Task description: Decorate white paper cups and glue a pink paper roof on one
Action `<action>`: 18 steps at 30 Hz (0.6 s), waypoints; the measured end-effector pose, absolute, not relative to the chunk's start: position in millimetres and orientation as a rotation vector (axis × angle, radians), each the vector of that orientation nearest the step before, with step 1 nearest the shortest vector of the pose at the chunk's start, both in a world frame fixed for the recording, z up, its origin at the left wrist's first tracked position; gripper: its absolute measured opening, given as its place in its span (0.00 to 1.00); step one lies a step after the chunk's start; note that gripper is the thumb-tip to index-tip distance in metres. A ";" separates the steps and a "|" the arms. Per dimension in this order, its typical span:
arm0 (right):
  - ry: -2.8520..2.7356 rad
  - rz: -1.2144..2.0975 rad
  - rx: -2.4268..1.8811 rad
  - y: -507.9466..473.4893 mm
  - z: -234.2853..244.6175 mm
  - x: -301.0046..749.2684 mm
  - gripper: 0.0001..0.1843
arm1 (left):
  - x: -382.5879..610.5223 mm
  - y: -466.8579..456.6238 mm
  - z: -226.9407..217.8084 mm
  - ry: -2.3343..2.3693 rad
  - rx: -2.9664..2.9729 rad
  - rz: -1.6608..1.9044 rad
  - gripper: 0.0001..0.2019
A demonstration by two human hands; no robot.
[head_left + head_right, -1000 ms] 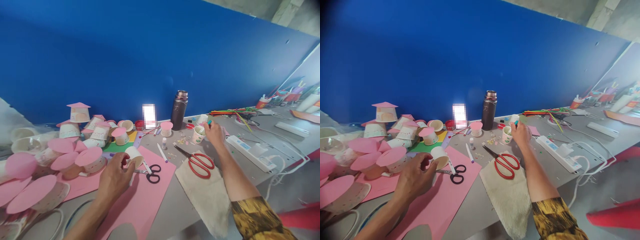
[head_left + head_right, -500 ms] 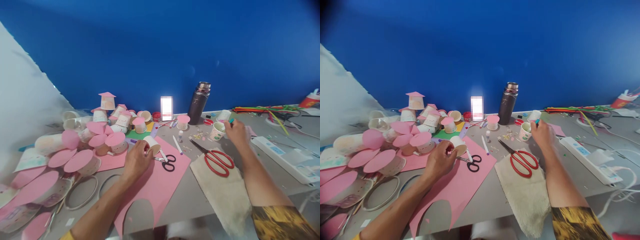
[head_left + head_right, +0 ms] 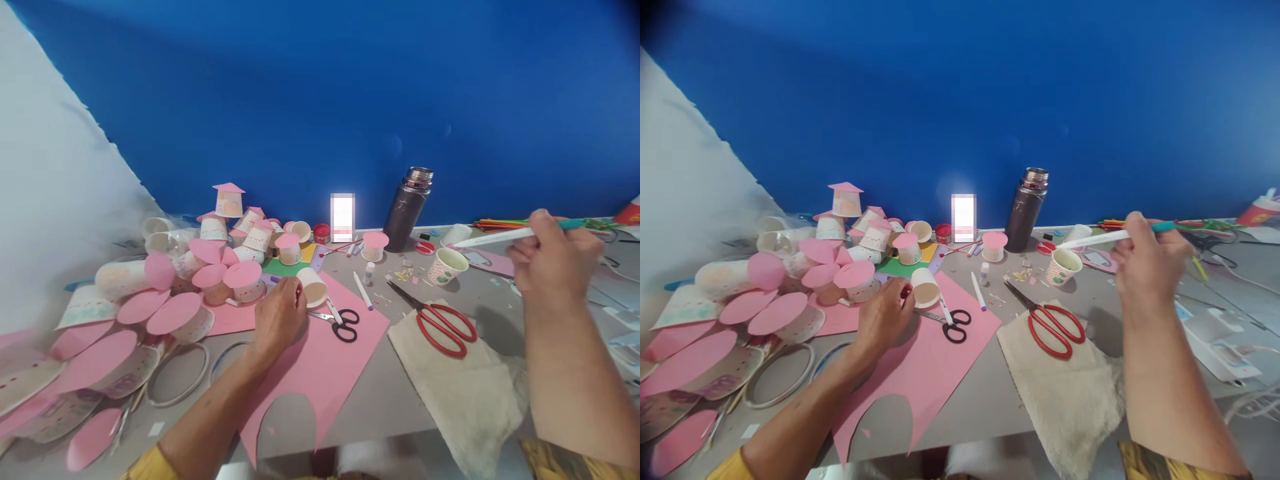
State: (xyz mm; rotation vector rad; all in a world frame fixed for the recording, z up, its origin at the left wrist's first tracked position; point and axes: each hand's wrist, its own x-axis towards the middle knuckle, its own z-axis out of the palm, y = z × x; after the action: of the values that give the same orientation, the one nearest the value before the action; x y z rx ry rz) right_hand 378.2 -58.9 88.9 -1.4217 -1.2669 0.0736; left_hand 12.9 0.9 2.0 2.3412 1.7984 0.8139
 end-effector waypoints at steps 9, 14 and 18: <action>-1.108 0.628 -0.991 -46.9 69.6 256.6 0.20 | 18.3 4.5 4.8 1.304 1.458 1.184 0.07; -1.012 0.740 -0.937 -44.3 44.5 246.2 0.18 | 23.1 4.2 3.2 1.142 1.083 1.180 0.10; -0.998 0.714 -0.926 -49.8 34.1 247.6 0.14 | 22.6 4.9 3.9 0.921 0.801 1.121 0.10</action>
State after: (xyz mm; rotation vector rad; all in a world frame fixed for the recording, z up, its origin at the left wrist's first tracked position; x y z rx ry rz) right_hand 247.6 -49.8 34.1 -0.9265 -0.9977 0.7142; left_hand 22.6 4.9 3.9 0.8009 0.9205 1.1213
